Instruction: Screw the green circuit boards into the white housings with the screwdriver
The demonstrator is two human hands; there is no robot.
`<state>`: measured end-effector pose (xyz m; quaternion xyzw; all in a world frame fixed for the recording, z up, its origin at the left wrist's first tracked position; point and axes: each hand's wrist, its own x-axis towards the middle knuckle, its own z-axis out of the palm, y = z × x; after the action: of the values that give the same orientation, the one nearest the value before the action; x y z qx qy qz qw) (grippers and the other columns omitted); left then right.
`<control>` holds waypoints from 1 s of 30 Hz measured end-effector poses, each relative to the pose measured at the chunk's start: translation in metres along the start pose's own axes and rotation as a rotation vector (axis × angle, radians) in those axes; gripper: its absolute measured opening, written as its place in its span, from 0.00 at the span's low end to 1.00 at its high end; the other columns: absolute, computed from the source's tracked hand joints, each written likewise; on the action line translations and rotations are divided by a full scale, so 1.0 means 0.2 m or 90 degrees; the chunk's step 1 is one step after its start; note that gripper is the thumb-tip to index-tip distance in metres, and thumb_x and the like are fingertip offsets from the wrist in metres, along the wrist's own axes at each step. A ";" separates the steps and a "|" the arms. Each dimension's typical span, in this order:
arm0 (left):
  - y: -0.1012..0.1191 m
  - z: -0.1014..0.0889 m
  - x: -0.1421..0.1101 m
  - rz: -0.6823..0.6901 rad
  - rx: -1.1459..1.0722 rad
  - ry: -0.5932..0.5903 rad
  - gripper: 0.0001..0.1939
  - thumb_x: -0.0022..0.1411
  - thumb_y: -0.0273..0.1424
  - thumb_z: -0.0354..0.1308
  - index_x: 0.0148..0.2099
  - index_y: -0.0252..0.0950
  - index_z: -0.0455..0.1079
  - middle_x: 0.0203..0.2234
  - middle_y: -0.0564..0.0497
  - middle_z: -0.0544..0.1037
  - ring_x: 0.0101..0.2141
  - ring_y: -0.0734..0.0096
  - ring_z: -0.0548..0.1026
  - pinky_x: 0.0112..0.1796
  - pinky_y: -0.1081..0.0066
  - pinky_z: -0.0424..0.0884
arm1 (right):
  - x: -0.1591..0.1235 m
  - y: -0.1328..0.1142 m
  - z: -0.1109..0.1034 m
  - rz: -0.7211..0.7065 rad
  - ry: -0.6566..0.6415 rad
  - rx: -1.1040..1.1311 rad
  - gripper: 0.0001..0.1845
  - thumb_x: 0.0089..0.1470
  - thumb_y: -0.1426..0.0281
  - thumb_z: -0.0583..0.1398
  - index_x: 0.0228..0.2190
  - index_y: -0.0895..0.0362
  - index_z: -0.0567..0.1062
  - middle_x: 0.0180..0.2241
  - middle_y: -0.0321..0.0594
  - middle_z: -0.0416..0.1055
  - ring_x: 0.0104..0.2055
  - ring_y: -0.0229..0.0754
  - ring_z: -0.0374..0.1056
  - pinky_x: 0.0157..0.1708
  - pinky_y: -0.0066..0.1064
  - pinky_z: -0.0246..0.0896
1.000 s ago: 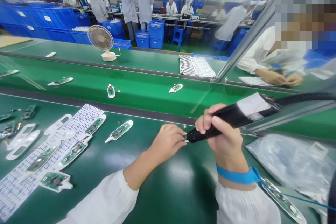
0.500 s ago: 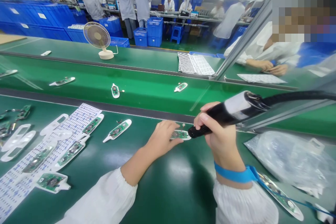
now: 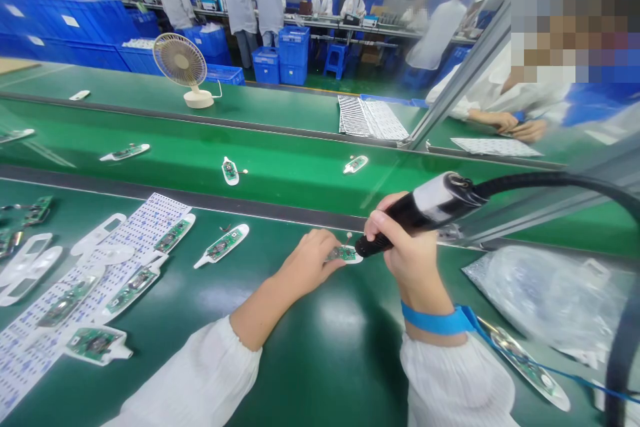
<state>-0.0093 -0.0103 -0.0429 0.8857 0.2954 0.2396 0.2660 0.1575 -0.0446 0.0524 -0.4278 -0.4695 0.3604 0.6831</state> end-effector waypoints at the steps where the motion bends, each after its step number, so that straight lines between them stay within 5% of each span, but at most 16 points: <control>1: 0.00 0.00 0.00 -0.003 0.001 0.000 0.07 0.69 0.33 0.60 0.47 0.38 0.68 0.43 0.46 0.74 0.44 0.59 0.71 0.47 0.59 0.69 | 0.00 0.00 0.00 0.002 -0.008 -0.009 0.09 0.53 0.70 0.68 0.30 0.53 0.72 0.19 0.29 0.66 0.20 0.39 0.64 0.25 0.33 0.61; 15: 0.02 0.01 0.00 -0.020 0.020 -0.002 0.06 0.69 0.32 0.59 0.45 0.36 0.67 0.41 0.46 0.73 0.42 0.59 0.71 0.45 0.60 0.69 | 0.00 -0.01 -0.01 0.048 -0.031 -0.055 0.12 0.49 0.72 0.68 0.28 0.53 0.68 0.21 0.28 0.66 0.22 0.38 0.64 0.28 0.33 0.61; 25: 0.02 0.01 -0.03 -0.030 0.023 -0.003 0.06 0.70 0.32 0.58 0.46 0.37 0.67 0.43 0.46 0.74 0.43 0.58 0.72 0.46 0.58 0.70 | 0.03 0.03 -0.09 0.048 -0.072 0.047 0.12 0.49 0.68 0.70 0.28 0.53 0.71 0.20 0.30 0.68 0.22 0.39 0.65 0.27 0.33 0.62; 30: -0.05 -0.02 0.08 -0.019 0.056 0.016 0.06 0.69 0.32 0.59 0.47 0.37 0.69 0.44 0.46 0.75 0.44 0.59 0.72 0.47 0.60 0.70 | 0.08 0.00 -0.30 -0.036 0.133 0.214 0.19 0.48 0.53 0.70 0.35 0.52 0.76 0.21 0.30 0.68 0.20 0.38 0.63 0.25 0.32 0.64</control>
<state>-0.0053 0.0083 -0.0416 0.8889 0.3223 0.2336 0.2266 0.2201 -0.0454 0.0463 -0.3291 -0.3413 0.3681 0.7998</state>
